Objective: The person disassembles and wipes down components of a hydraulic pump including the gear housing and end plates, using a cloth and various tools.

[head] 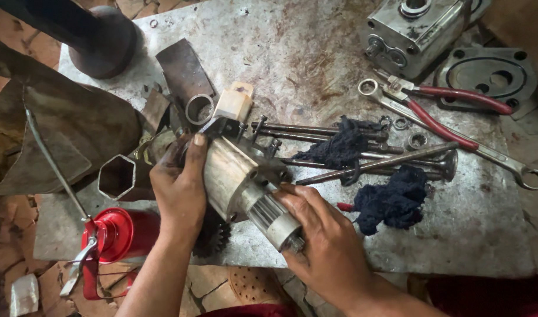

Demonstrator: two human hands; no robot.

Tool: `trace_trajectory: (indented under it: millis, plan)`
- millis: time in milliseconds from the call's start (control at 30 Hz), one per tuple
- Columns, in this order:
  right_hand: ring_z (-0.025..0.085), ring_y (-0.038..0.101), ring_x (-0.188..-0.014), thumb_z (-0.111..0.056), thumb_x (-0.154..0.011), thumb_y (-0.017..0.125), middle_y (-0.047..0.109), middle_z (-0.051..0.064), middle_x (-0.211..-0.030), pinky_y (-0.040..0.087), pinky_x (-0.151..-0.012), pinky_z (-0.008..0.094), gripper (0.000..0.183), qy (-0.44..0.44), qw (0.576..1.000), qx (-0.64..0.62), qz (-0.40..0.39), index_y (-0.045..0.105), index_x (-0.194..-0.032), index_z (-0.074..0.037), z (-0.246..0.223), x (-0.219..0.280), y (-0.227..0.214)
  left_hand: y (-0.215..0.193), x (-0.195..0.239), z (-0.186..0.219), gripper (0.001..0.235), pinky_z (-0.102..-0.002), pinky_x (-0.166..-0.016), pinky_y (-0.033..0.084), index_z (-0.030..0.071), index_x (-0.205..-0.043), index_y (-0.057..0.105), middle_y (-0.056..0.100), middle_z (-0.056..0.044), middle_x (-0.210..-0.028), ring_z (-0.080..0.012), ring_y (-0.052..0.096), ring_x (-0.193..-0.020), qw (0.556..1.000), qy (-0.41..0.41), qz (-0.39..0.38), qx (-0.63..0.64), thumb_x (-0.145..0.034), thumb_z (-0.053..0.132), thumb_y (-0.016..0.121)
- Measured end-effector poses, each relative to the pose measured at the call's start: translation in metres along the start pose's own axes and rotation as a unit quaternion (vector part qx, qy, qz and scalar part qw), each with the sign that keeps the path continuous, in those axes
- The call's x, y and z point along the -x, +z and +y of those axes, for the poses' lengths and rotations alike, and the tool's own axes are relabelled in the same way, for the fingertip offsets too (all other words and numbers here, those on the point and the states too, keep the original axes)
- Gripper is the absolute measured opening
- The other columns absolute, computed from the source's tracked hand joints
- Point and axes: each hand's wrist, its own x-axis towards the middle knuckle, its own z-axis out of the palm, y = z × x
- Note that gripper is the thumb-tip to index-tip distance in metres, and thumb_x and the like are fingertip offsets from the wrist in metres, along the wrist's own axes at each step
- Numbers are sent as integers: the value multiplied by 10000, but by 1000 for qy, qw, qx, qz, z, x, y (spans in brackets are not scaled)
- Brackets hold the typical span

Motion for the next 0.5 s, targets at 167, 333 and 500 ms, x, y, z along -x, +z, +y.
trace_trajectory:
  millis: [167, 333, 500]
  plan:
    - [349, 712, -950, -160, -672, 880, 584, 226, -1241, 630, -800, 435, 839, -12, 1000, 1, -5, 454, -1371, 23, 6, 3, 5, -1, 2, -2, 294, -221, -743, 473, -30, -1099, 747, 708, 14, -932, -51, 576, -840, 999, 21, -22, -9, -1031, 245, 671]
    - [318, 690, -1039, -107, -682, 844, 538, 174, -1311, 600, -828, 411, 762, 44, 998, -32, -25, 468, -1339, -18, -3, -9, -1, 2, -1, -1, 289, -211, -775, 485, -39, -1108, 733, 713, 19, -971, -43, 586, -871, 999, 41, -16, 22, -1033, 233, 670]
    - [353, 682, -1061, -62, -644, 824, 548, 174, -1278, 584, -865, 439, 704, 25, 998, -50, -20, 499, -1267, -21, -10, -22, -15, 2, -1, 5, 306, -208, -713, 469, -30, -1122, 746, 716, 20, -925, -39, 566, -814, 1000, 11, 6, 2, -1014, 245, 667]
